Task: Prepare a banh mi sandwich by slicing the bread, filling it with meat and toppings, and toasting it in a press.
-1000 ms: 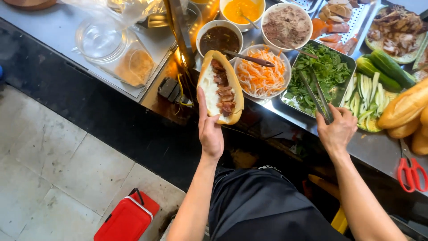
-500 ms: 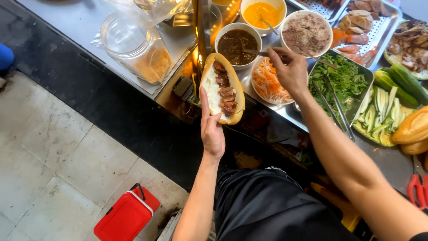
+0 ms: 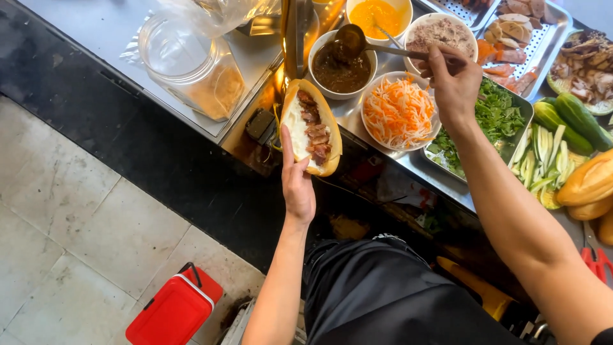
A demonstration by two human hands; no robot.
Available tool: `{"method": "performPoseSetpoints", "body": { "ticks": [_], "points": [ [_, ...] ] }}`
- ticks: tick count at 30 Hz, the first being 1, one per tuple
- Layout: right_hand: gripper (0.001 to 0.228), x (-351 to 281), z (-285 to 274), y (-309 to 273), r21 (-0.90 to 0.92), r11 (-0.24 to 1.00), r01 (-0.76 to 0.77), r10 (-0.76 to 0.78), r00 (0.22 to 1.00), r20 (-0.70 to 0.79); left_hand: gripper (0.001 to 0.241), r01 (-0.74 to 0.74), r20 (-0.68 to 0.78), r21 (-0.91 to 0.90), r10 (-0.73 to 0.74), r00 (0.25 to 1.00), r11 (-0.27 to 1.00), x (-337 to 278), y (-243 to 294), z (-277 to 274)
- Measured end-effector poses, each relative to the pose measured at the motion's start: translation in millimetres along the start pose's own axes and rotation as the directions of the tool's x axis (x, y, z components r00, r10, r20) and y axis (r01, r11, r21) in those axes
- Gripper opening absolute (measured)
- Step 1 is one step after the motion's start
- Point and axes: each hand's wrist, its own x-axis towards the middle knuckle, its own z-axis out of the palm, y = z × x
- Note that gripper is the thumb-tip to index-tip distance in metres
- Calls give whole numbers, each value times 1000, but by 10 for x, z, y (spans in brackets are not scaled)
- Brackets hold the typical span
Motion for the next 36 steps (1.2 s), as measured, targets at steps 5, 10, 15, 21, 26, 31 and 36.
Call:
{"method": "performPoseSetpoints", "body": {
  "ticks": [5, 10, 15, 21, 26, 31, 36],
  "points": [
    [23, -30, -248, -123, 71, 997, 35, -36, 999, 8, 68, -12, 51, -16, 13, 999, 1000, 173, -137, 57],
    [20, -280, -556, -594, 128, 992, 22, -18, 999, -33, 71, -3, 89, 36, -1, 996, 999, 487, -305, 221],
    [22, -697, -729, -1018, 115, 993, -9, 12, 999, -31, 71, -20, 87, -117, 31, 996, 993, 743, -353, 447],
    [20, -1035, -813, -990, 164, 984, -64, 71, 997, -38, 76, 54, 80, -233, -36, 996, 971, 769, -293, 616],
    [19, -1004, -802, -975, 202, 979, 20, -6, 997, -72, 76, 79, 141, -290, -40, 989, 954, 465, -44, 793],
    [20, -891, -795, -933, 159, 944, 290, -283, 957, -61, 75, 71, 170, -276, -24, 985, 959, 136, 197, 896],
    [19, -966, -831, -928, -53, 853, 519, -511, 852, 114, 75, 69, 178, -291, -17, 984, 954, 98, 237, 873]
  ]
}}
